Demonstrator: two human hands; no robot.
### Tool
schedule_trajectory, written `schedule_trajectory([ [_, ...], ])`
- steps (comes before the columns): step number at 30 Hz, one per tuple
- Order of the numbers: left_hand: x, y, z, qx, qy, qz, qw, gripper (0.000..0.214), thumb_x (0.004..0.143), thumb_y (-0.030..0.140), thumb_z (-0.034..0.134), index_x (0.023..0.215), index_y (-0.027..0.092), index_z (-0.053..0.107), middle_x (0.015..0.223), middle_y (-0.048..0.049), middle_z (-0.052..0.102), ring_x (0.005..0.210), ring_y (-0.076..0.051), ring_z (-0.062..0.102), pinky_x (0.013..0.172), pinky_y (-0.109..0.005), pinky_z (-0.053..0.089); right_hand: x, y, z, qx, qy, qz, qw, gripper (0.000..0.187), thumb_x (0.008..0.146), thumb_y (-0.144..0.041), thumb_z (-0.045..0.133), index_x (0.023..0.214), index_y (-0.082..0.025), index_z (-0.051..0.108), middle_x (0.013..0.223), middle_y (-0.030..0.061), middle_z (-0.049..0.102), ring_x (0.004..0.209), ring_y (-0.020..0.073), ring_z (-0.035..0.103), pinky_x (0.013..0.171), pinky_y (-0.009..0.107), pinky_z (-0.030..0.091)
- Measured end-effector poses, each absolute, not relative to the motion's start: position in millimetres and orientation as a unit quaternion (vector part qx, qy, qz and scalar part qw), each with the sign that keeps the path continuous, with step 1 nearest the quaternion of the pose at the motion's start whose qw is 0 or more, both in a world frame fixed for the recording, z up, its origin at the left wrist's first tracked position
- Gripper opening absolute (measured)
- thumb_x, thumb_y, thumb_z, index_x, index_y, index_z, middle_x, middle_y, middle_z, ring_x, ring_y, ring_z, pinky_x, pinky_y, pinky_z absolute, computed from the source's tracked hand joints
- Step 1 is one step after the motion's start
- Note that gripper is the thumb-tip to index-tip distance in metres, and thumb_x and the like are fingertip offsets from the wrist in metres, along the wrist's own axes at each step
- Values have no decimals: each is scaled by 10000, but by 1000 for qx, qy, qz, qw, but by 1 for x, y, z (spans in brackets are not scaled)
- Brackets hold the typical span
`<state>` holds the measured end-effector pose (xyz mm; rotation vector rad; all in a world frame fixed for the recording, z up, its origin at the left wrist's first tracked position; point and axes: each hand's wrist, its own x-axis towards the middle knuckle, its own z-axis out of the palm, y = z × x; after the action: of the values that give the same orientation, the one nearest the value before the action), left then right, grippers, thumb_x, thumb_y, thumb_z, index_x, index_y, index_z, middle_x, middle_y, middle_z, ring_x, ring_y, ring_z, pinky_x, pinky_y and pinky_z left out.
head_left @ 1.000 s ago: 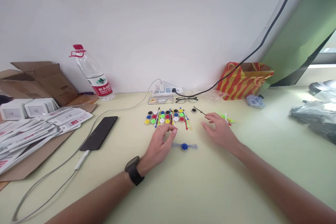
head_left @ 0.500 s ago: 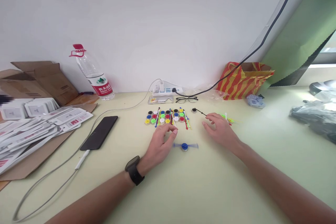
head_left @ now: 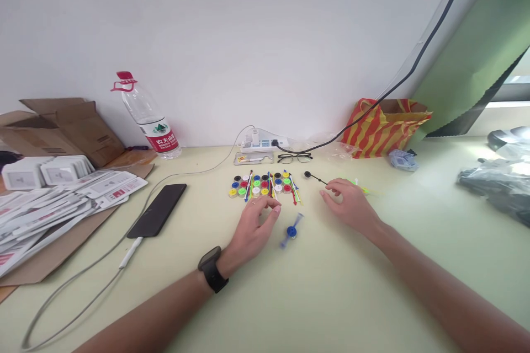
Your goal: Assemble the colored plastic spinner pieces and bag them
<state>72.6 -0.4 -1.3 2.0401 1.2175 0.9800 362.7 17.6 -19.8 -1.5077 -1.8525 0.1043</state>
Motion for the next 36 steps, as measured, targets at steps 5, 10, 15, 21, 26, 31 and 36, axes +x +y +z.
schedule_trajectory([
  [5,73,-1,-1,760,456,364,286,201,1042,380,513,1032,259,673,1103,-20,713,1039,-229,618,865,-357,463,367,16,-8,-591,-700,1,400,410,974,-435,544,622,-226,520,632,37,602,583,182,512,609,343,424],
  [10,72,0,-2,758,458,364,289,188,1038,381,522,1033,265,670,1116,-14,708,1062,-229,612,865,-356,457,374,17,-4,-601,-690,-18,403,465,968,-415,551,578,-230,377,553,-5,460,524,155,397,564,335,345],
  [15,73,0,-3,761,456,360,289,185,1037,372,524,1033,260,671,1103,-15,709,1034,-222,613,851,-354,458,378,16,-2,-610,-685,-23,399,484,959,-402,558,575,-231,319,539,-20,400,512,147,354,547,334,312],
  [21,73,1,-3,761,454,361,290,177,1036,370,529,1031,261,668,1097,-8,706,1023,-215,610,855,-353,454,379,17,0,-603,-683,-32,411,428,937,-382,597,588,-231,401,560,-10,479,528,152,414,557,328,353],
  [26,73,1,-3,760,455,363,290,176,1037,368,527,1030,260,666,1101,-8,702,1034,-215,607,853,-354,451,378,16,3,-579,-672,24,461,279,878,-385,695,682,-229,572,674,15,644,589,169,544,606,320,453],
  [31,73,1,-3,761,451,366,287,182,1038,365,521,1030,258,668,1088,-14,706,1026,-219,611,851,-358,453,376,14,5,-567,-655,68,495,249,874,-359,701,693,-231,586,670,3,649,595,164,552,586,304,453],
  [36,73,0,-2,759,453,365,290,190,1036,376,522,1033,259,673,1093,-19,708,1022,-224,611,837,-361,457,375,14,2,-555,-664,101,491,235,870,-331,696,714,-238,546,665,-5,623,567,155,515,546,298,426],
])
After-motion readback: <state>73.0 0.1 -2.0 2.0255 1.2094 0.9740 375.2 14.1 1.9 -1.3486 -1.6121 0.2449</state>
